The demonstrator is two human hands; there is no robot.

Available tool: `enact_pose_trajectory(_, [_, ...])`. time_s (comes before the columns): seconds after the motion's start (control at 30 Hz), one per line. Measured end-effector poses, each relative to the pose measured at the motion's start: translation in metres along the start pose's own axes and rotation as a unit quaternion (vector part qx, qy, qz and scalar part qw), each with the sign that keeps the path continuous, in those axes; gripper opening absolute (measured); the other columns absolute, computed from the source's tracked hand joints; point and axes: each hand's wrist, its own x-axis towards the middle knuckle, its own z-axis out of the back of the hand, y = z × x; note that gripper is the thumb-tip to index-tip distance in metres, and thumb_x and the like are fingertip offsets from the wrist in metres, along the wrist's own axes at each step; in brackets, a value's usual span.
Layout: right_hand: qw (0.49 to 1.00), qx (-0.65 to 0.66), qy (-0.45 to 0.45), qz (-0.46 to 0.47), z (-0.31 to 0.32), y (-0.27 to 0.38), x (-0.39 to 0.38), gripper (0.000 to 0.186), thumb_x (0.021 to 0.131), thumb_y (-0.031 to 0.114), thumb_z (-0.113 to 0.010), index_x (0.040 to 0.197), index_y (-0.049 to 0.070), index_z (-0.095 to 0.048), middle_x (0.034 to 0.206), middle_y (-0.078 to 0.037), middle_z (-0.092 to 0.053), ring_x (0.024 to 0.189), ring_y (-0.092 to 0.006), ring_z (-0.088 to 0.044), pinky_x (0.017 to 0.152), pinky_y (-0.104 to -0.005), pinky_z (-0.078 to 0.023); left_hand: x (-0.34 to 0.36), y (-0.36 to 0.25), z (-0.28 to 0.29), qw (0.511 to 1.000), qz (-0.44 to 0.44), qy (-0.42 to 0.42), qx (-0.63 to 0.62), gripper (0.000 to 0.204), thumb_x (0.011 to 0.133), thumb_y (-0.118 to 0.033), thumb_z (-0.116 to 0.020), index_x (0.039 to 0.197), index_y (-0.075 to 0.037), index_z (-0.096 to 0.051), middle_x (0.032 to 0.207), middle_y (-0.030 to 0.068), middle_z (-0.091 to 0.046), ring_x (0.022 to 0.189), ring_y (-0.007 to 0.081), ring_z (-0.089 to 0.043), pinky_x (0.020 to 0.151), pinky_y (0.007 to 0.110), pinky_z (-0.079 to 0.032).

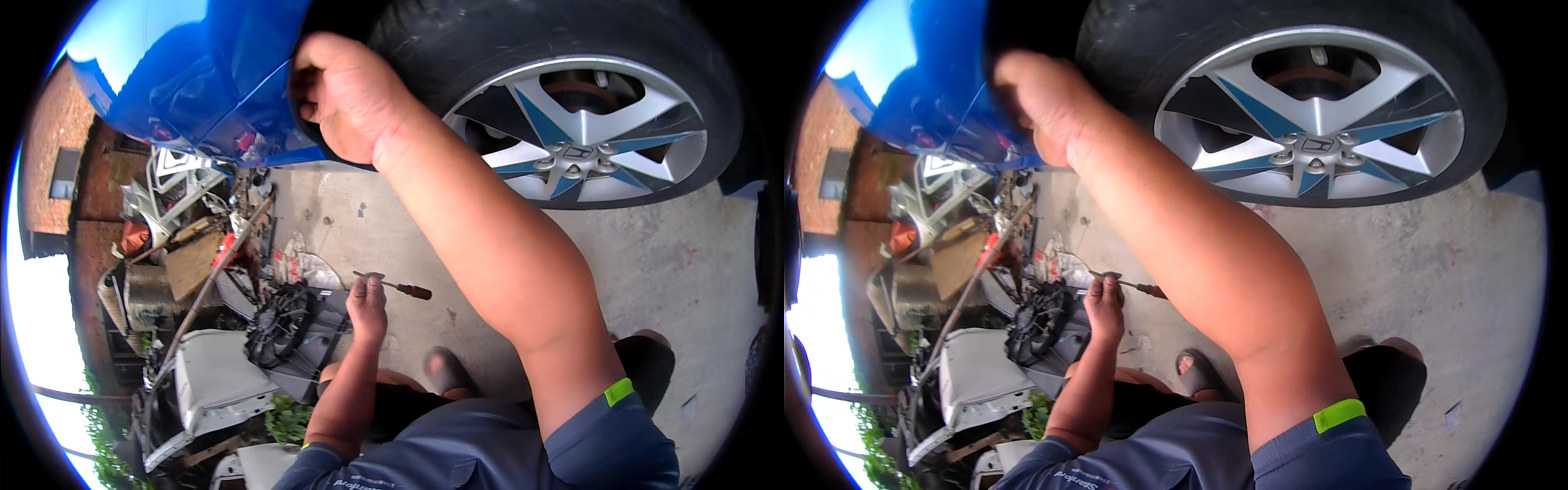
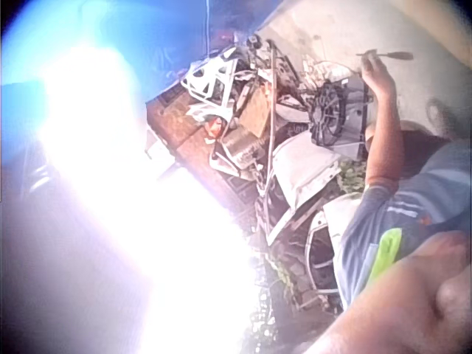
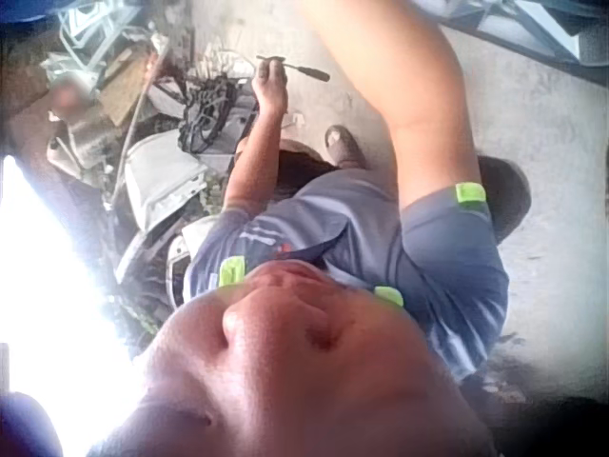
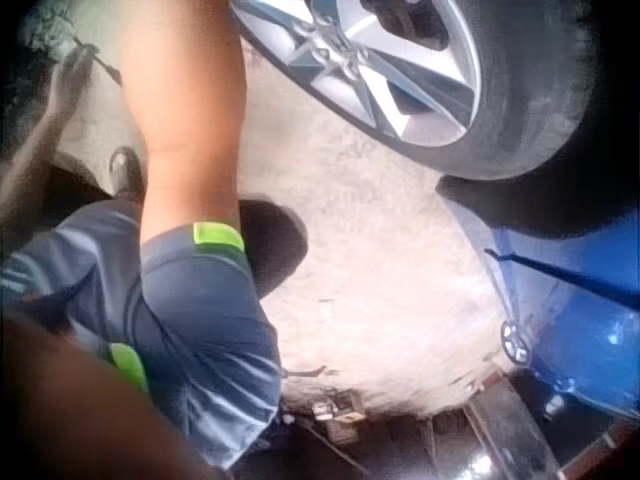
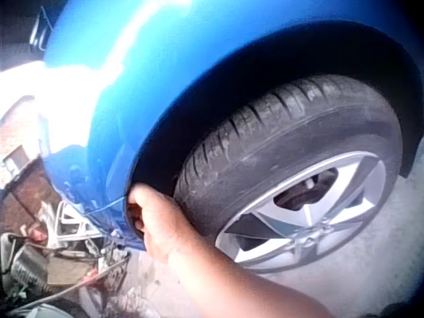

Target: The person retrieves a screwdriver from the trunk of a blue car, then selects a socket wrench from a metal bowl. They proceed to work on the front wheel well area of the car using the screwdriver.

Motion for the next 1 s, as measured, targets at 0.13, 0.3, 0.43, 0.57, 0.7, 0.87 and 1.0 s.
enact_pose_trajectory(0.13, [0.997,-0.037,-0.070,-0.003,0.008,-0.004,0.017,0.012,0.079,0.017,-0.060,0.077,0.007,-0.067,0.076,-0.005,-0.066,0.071,-0.0151,-0.058,0.071,-0.0298,-0.043,-0.010,0.007,0.005,0.997,0.044,-0.022,0.055,0.023,0.100,-0.020,-0.054,0.084,-0.005,-0.057,0.064,-0.0049,-0.046,0.054,0.0034,-0.038,0.048,0.021,-0.031])
enact_pose_trajectory(0.3, [0.996,0.092,-0.007,-0.003,0.012,-0.008,0.012,0.013,0.077,0.012,-0.060,0.080,0.002,-0.067,0.077,-0.010,-0.066,0.069,-0.0182,-0.059,0.066,-0.0331,-0.047,-0.031,-0.003,0.017,0.989,0.107,-0.042,0.097,0.023,0.100,-0.020,-0.055,0.085,-0.004,-0.059,0.063,-0.0050,-0.047,0.053,0.0034,-0.040,0.048,0.020,-0.032])
enact_pose_trajectory(0.43, [0.996,0.081,0.011,0.018,0.015,-0.011,0.015,0.015,0.077,0.013,-0.060,0.082,0.000,-0.066,0.076,-0.010,-0.064,0.070,-0.0185,-0.058,0.067,-0.0333,-0.046,-0.043,-0.026,0.009,0.979,0.062,-0.015,0.193,0.021,0.100,-0.022,-0.055,0.092,-0.003,-0.062,0.066,-0.0055,-0.050,0.056,0.0022,-0.041,0.050,0.020,-0.033])
enact_pose_trajectory(0.57, [0.999,0.041,0.029,-0.003,0.019,-0.008,0.011,0.018,0.078,0.015,-0.061,0.083,-0.002,-0.064,0.075,-0.010,-0.062,0.069,-0.0174,-0.058,0.062,-0.0323,-0.047,-0.048,-0.045,0.001,0.960,0.011,0.008,0.280,0.018,0.100,-0.017,-0.055,0.098,-0.001,-0.063,0.076,-0.0042,-0.058,0.065,0.0022,-0.048,0.057,0.019,-0.039])
enact_pose_trajectory(0.7, [0.999,0.043,-0.003,0.027,0.016,-0.014,0.011,0.020,0.079,0.017,-0.062,0.088,-0.001,-0.063,0.079,-0.010,-0.061,0.071,-0.0168,-0.059,0.064,-0.0306,-0.048,-0.049,-0.067,-0.017,0.961,-0.032,0.042,0.271,0.014,0.098,-0.006,-0.054,0.105,0.000,-0.063,0.092,-0.0006,-0.065,0.080,0.0049,-0.057,0.070,0.021,-0.046])
enact_pose_trajectory(0.87, [0.999,0.014,0.034,0.012,0.017,-0.023,0.019,0.020,0.082,0.018,-0.061,0.088,-0.001,-0.062,0.078,-0.008,-0.060,0.072,-0.0157,-0.058,0.067,-0.0301,-0.048,-0.051,-0.094,-0.046,0.968,-0.040,0.034,0.246,0.015,0.096,0.000,-0.053,0.108,0.001,-0.062,0.101,0.0031,-0.067,0.091,0.0090,-0.060,0.080,0.025,-0.049])
enact_pose_trajectory(1.0, [0.998,-0.054,-0.004,0.021,0.014,-0.029,0.026,0.021,0.081,0.021,-0.063,0.085,0.000,-0.063,0.078,-0.007,-0.060,0.071,-0.0149,-0.056,0.067,-0.0305,-0.046,-0.047,-0.098,-0.034,0.969,-0.006,0.066,0.240,0.018,0.095,0.001,-0.053,0.111,0.001,-0.061,0.104,0.0031,-0.066,0.094,0.0109,-0.060,0.083,0.027,-0.049])
